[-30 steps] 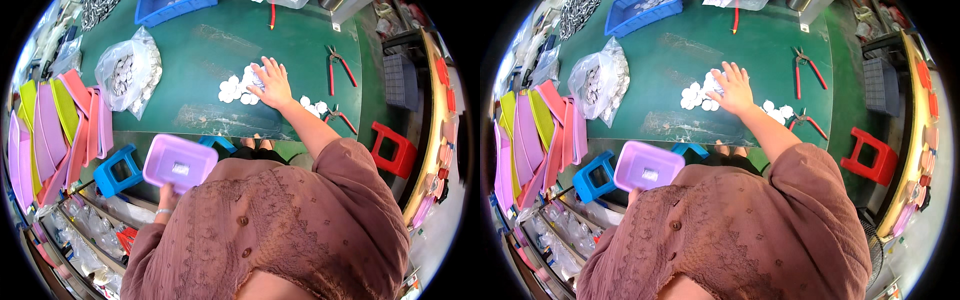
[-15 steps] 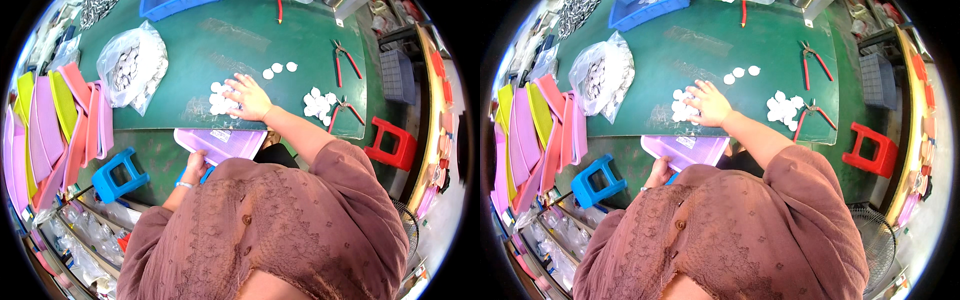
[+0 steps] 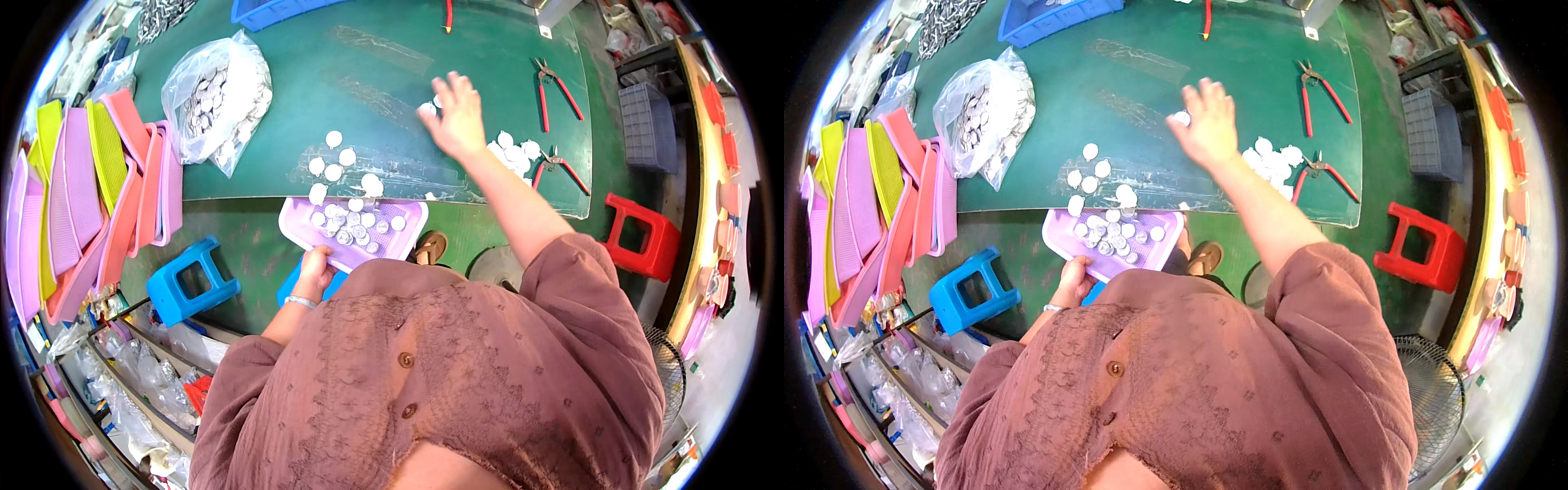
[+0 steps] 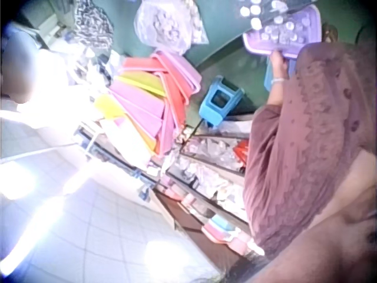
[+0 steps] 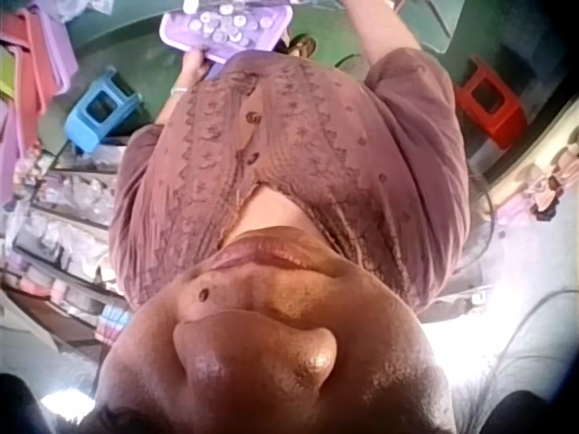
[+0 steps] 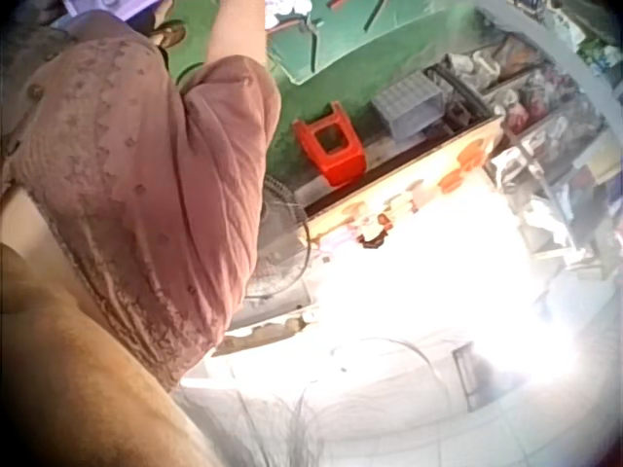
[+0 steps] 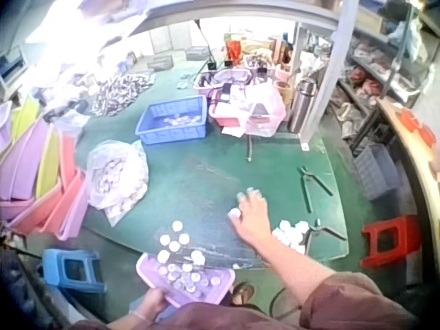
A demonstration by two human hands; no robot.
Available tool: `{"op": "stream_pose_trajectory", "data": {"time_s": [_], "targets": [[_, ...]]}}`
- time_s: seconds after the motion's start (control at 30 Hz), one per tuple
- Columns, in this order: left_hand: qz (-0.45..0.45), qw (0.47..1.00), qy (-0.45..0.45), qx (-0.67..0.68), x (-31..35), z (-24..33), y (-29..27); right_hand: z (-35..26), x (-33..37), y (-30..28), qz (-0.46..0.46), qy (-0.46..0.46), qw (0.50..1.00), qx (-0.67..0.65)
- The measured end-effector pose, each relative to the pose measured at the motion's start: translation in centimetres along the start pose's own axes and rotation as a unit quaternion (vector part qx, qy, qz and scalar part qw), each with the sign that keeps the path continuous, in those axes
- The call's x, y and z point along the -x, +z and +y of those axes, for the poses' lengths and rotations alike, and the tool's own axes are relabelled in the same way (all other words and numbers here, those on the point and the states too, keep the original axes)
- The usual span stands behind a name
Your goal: The person assembles small silver metal discs by hand, picking them from a plastic bag and the table surface. They manipulate the discs to join them together, then place the finished items into a blue plastic bin. Finally, they gather the remaining loose discs and transfer them into a purple basket.
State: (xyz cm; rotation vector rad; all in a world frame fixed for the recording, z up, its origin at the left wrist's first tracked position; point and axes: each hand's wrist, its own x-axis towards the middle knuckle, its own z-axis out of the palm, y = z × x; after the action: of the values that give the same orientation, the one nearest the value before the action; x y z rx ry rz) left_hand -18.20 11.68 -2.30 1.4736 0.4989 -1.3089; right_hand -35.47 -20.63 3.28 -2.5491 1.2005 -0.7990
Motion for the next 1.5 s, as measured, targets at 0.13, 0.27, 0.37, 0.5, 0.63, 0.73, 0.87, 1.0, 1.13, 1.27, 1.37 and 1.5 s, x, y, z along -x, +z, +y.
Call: {"op": "stream_pose_trajectory", "data": {"time_s": [0.13,0.27,0.37,0.5,0.63,0.73,0.87,1.0,1.13,1.27,1.37,1.5], "targets": [[-0.028,0.999,0.012,0.026,-0.1,-0.4,-0.1,1.8,-0.6,1.5,-0.075,0.073,0.994,0.038],[-0.007,0.999,0.002,0.036,0.3,-0.3,0.3,-1.8,0.1,3.2,-0.106,-0.005,0.994,0.004],[-0.009,0.999,0.001,0.035,0.3,-0.2,0.1,-4.6,0.4,4.3,-0.137,-0.080,0.987,-0.012],[-0.018,0.999,0.010,0.037,1.1,-0.3,0.1,-6.6,0.0,3.2,-0.102,-0.073,0.992,-0.026],[-0.023,0.998,0.000,0.052,1.0,-0.4,-0.2,-1.7,0.0,2.5,-0.031,0.137,0.986,0.086],[-0.018,0.998,0.000,0.061,1.2,-0.4,0.2,-2.7,1.3,3.6,-0.071,0.063,0.994,0.060],[-0.015,0.998,-0.010,0.062,1.1,0.0,-0.5,-7.9,1.9,4.8,-0.154,-0.077,0.984,-0.038],[-0.011,0.998,-0.008,0.062,1.0,0.0,-1.3,-10.7,2.0,6.3,-0.210,-0.208,0.949,-0.112],[-0.020,0.997,0.001,0.071,0.5,-0.2,-1.9,-12.6,3.0,7.1,-0.245,-0.283,0.919,-0.126],[-0.014,0.998,0.007,0.064,1.1,0.1,-1.2,-13.9,4.7,6.9,-0.281,-0.348,0.881,-0.153],[0.005,0.998,0.014,0.060,2.3,0.5,-0.6,-14.3,5.5,6.9,-0.294,-0.381,0.850,-0.212],[0.013,0.998,0.005,0.065,2.1,0.1,-0.9,-13.7,1.1,6.4,-0.215,-0.276,0.922,-0.168]]}}
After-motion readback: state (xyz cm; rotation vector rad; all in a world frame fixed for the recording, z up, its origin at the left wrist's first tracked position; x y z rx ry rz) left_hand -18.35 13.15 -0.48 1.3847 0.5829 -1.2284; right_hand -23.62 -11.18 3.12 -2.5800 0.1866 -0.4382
